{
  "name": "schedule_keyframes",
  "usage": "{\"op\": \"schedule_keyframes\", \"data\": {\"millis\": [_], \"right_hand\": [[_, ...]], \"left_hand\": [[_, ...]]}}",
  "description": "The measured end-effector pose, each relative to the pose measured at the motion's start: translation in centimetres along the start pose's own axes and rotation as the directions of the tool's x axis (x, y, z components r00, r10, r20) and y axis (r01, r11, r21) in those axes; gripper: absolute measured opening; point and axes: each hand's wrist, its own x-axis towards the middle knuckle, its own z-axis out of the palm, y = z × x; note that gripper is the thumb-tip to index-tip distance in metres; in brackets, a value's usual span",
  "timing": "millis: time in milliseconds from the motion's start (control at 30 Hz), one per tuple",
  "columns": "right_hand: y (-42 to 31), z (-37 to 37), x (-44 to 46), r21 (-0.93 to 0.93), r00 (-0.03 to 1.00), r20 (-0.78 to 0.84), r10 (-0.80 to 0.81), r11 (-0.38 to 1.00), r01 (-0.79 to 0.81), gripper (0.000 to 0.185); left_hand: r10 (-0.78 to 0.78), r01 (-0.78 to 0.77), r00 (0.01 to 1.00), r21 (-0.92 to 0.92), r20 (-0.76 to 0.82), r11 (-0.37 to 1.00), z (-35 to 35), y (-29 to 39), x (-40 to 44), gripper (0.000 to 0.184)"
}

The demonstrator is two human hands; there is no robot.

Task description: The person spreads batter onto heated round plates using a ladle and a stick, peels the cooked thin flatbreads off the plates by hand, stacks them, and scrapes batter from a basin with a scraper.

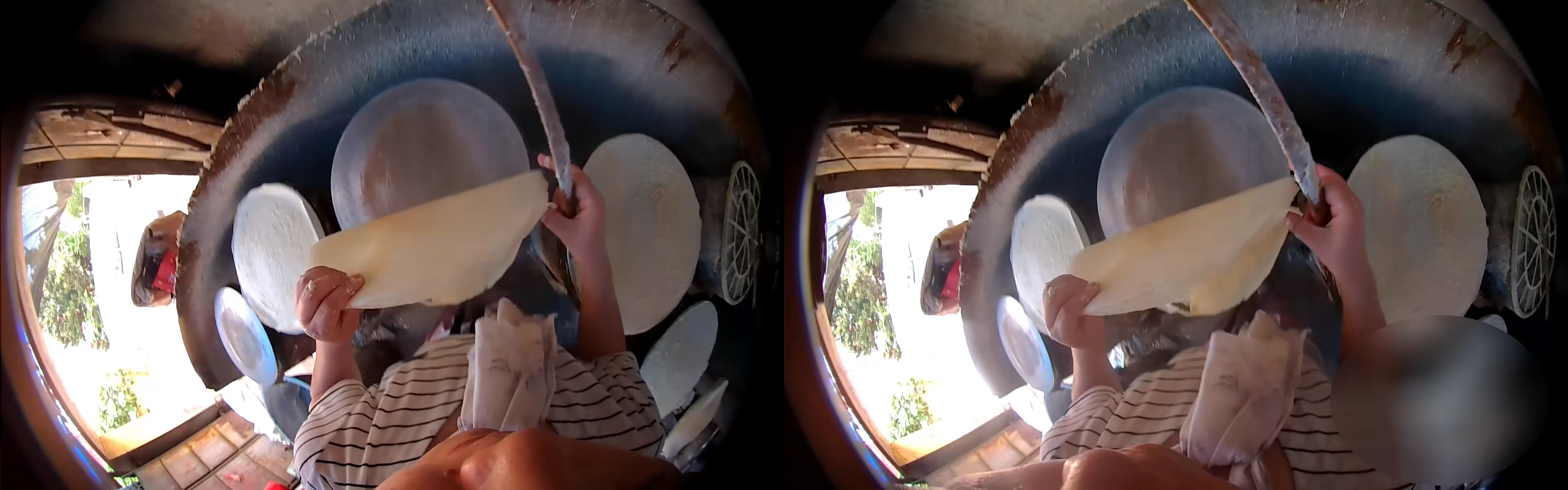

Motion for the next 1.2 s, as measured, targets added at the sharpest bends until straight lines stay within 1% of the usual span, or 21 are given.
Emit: {"op": "schedule_keyframes", "data": {"millis": [33,133,167,367,433,467,533,600,667,700,767,800,833,900,933,967,1000,1067,1100,1167,1200], "right_hand": [[-0.5,-0.3,-0.6,0.076,0.996,0.03,-0.078,0.994,0.076,0.046],[0.1,-1.5,-3.3,0.0,0.986,0.111,-0.127,0.992,0.127,0.038],[-0.3,-1.6,-4.0,0.083,0.986,0.104,-0.127,0.989,0.119,0.029],[-3.0,-2.9,-12.7,0.338,0.997,0.014,-0.077,0.939,0.068,0.026],[-5.0,-4.0,-17.5,0.385,0.999,-0.016,0.033,0.922,-0.024,0.022],[-6.7,-5.1,-20.4,0.242,0.997,-0.06,0.047,0.97,-0.031,0.019],[-5.8,-7.1,-25.6,0.228,0.998,-0.061,0.026,0.974,-0.012,0.023],[-6.4,-8.2,-31.3,0.4,0.96,-0.149,0.236,0.903,-0.16,0.021],[-6.7,-9.8,-36.9,0.395,0.911,-0.207,0.357,0.882,-0.256,0.021],[-6.6,-10.9,-39.7,0.399,0.884,-0.226,0.409,0.867,-0.299,0.021],[-7.2,-13.7,-45.3,0.391,0.817,-0.382,0.433,0.876,-0.281,0.026],[-7.7,-15.3,-47.8,0.419,0.73,-0.487,0.48,0.862,-0.287,0.028],[-8.4,-17.7,-50.6,0.442,0.67,-0.556,0.492,0.858,-0.263,0.028],[-6.6,-22.7,-55.2,0.37,0.506,-0.746,0.433,0.901,-0.227,0.029],[-6.4,-26.6,-57.5,0.363,0.458,-0.777,0.431,0.902,-0.234,0.027],[-6.0,-31.0,-59.2,0.222,0.413,-0.857,0.308,0.944,-0.244,0.026],[-5.2,-36.3,-61.3,0.175,0.32,-0.91,0.264,0.944,-0.279,0.025],[-6.8,-47.0,-65.4,-0.085,0.169,-0.986,-0.013,0.899,-0.43,0.021],[-10.2,-50.5,-67.4,-0.194,0.138,-0.978,-0.157,0.926,-0.325,0.021],[-13.4,-57.6,-73.7,-0.274,0.138,-0.961,-0.241,0.903,-0.33,0.019],[-14.5,-60.5,-77.3,-0.175,0.221,-0.968,-0.122,0.955,-0.241,0.017]], "left_hand": [[-0.006,0.006,1.0,-0.004,0.024,1.0,-1.1,1.1,-0.7,0.02],[0.011,-0.011,1.0,-0.015,0.013,1.0,-3.6,3.3,-2.4,0.02],[0.022,-0.022,1.0,-0.027,-0.011,0.999,-4.2,3.8,-2.7,0.019],[0.195,-0.195,0.981,-0.009,-0.002,0.981,-10.0,8.5,-1.0,0.017],[0.399,-0.401,0.916,-0.088,-0.032,0.912,-11.0,8.7,0.4,0.016],[0.487,-0.486,0.873,-0.146,-0.03,0.862,-11.2,9.2,1.4,0.016],[0.526,-0.472,0.827,-0.264,0.197,0.841,-11.4,12.1,3.9,0.015],[0.554,-0.41,0.794,-0.451,0.251,0.792,-9.9,15.5,4.4,0.013],[0.69,-0.421,0.642,-0.599,0.334,0.681,-8.1,19.3,5.7,0.011],[0.674,-0.388,0.654,-0.613,0.342,0.688,-6.8,21.7,5.7,0.02],[0.793,-0.529,0.539,-0.617,0.284,0.582,-3.8,26.6,6.1,0.015],[0.8,-0.459,0.517,-0.691,0.304,0.559,-2.0,30.0,6.5,0.011],[0.746,-0.223,0.56,-0.802,0.36,0.555,1.0,34.3,5.7,0.008],[0.817,-0.194,0.426,-0.843,0.388,0.501,6.8,42.3,6.0,0.015],[0.843,-0.272,0.41,-0.835,0.349,0.478,10.5,47.0,5.6,0.021],[0.845,-0.101,0.415,-0.907,0.336,0.41,13.6,52.6,5.5,0.026],[0.821,-0.181,0.415,-0.849,0.392,0.497,15.1,58.3,6.0,0.023],[0.849,-0.247,0.506,-0.917,0.152,0.312,16.4,69.3,6.9,0.018],[0.837,-0.295,0.548,-0.936,0.001,0.193,17.1,74.4,6.8,0.017],[0.833,-0.378,0.474,-0.92,-0.287,-0.102,19.5,82.1,5.8,0.013],[0.791,-0.408,0.449,-0.883,-0.415,-0.231,20.6,85.3,5.1,0.012]]}}
